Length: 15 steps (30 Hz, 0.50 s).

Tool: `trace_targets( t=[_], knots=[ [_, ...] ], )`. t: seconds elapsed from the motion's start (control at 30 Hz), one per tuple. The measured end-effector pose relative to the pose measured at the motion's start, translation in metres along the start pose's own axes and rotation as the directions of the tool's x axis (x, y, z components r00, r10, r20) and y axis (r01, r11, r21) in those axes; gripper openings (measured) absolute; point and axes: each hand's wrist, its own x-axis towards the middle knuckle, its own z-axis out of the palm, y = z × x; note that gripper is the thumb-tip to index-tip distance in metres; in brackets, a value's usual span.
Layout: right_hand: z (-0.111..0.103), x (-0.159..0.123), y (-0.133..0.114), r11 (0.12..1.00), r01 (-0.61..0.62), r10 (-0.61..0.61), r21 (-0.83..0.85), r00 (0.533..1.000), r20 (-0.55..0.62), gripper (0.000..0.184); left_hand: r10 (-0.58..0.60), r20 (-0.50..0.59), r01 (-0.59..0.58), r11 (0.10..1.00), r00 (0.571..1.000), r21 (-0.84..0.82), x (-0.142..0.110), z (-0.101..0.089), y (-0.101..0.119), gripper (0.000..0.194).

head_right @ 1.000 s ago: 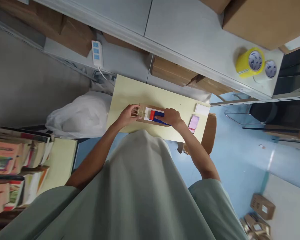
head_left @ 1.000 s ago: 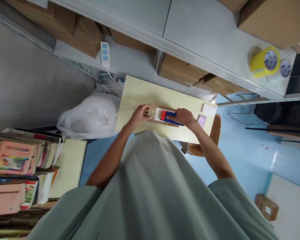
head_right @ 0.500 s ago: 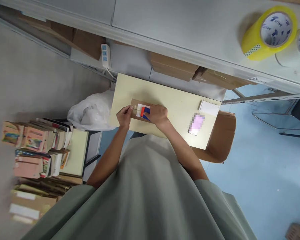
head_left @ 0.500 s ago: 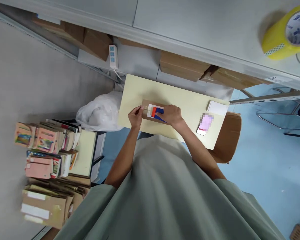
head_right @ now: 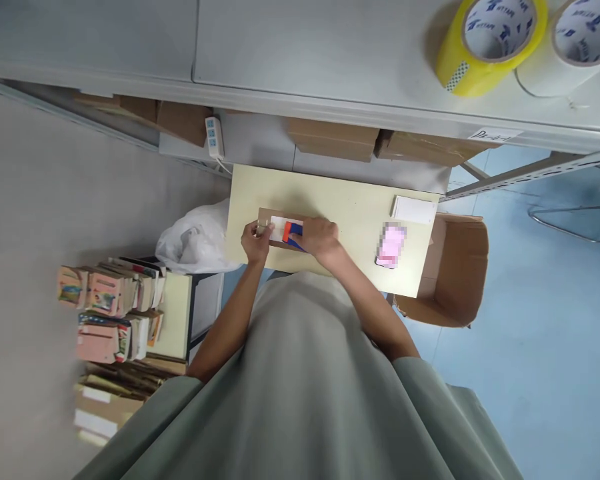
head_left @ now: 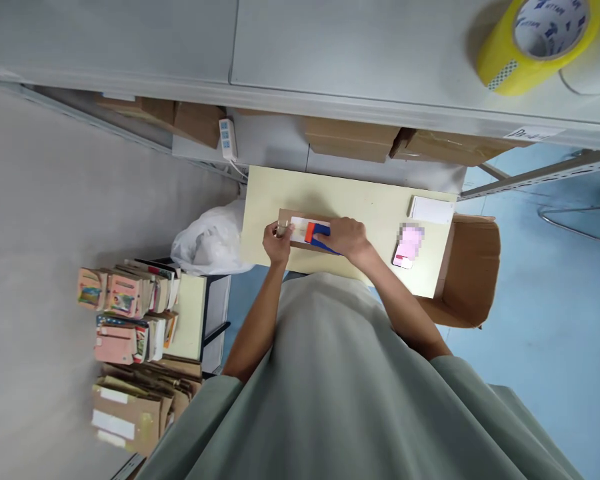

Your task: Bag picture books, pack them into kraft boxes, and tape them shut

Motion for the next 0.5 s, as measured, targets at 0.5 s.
trace_targets(
  t=[0.5],
  knots=[
    [0.038, -0.020, 0.110, 0.956, -0.286, 0.283, -0.056, 0.957, -0.057, 0.057, 0.028, 0.076, -0.029, 1.000, 0.997, 0.011, -0.010, -0.001, 0.015, 0.036]
  ],
)
